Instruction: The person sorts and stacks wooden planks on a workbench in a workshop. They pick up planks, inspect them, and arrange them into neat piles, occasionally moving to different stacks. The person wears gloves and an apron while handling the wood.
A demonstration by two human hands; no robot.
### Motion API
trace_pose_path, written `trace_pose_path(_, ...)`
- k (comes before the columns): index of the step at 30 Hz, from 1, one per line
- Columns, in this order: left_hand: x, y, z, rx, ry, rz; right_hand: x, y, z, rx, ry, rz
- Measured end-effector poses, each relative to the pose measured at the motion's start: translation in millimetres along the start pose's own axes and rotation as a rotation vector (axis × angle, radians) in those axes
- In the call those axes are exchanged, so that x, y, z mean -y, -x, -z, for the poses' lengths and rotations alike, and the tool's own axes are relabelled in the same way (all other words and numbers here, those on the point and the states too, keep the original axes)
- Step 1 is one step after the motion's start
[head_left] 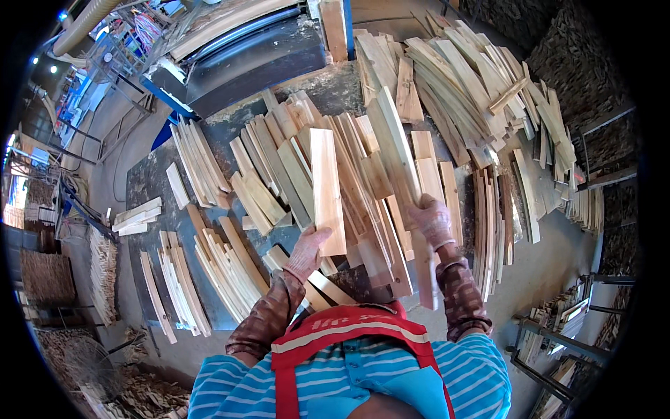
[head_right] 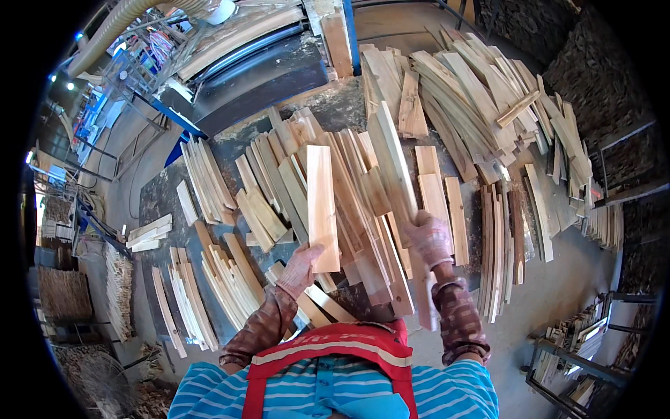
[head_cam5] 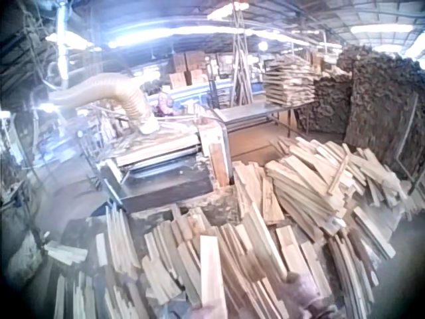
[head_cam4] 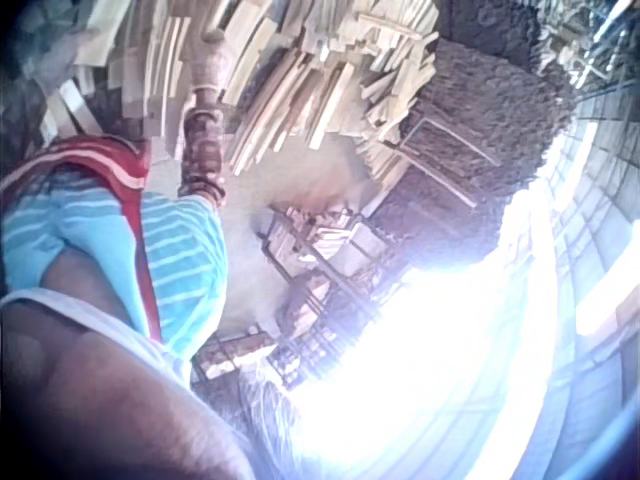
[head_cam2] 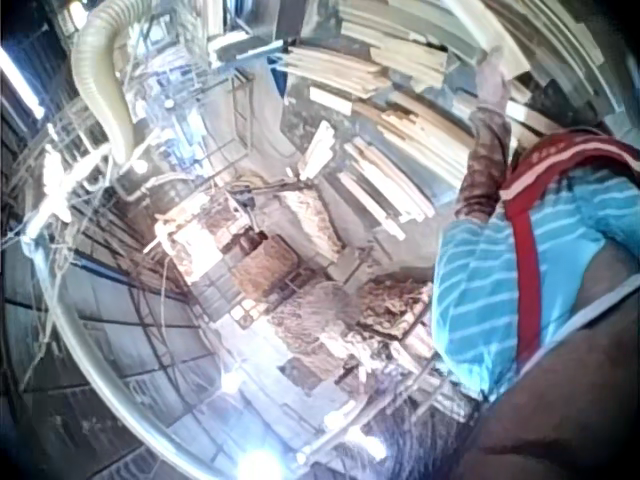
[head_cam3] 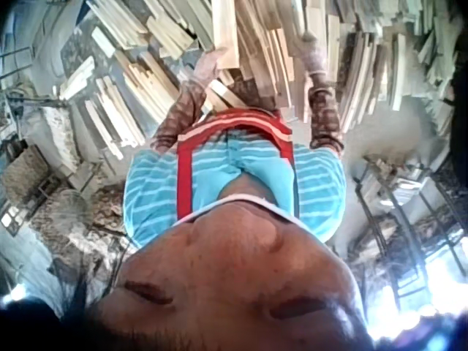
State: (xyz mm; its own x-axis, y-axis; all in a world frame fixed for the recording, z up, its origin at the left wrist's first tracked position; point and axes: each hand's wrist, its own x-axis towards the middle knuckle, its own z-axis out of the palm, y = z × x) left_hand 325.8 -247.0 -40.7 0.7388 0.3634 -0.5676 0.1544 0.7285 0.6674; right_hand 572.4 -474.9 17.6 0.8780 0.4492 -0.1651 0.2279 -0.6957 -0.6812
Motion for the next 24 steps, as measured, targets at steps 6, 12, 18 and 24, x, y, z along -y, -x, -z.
trace_pose_path(6,4.0,31.5,-3.5,-0.049,0.108,0.026,6.3,41.1,-76.8,0.109,-0.113,0.121)
trace_pose_path(12,11.7,75.9,44.6,-0.167,-0.046,-0.046,30.9,61.8,-106.5,0.165,0.116,0.172)
trace_pose_path(18,10.5,120.0,75.4,-0.194,0.073,-0.160,12.9,52.4,-97.4,0.245,-0.687,-0.045)
trace_pose_path(24,3.9,139.3,86.0,-0.285,0.125,-0.145,19.8,21.5,-70.9,0.399,-1.119,-0.156)
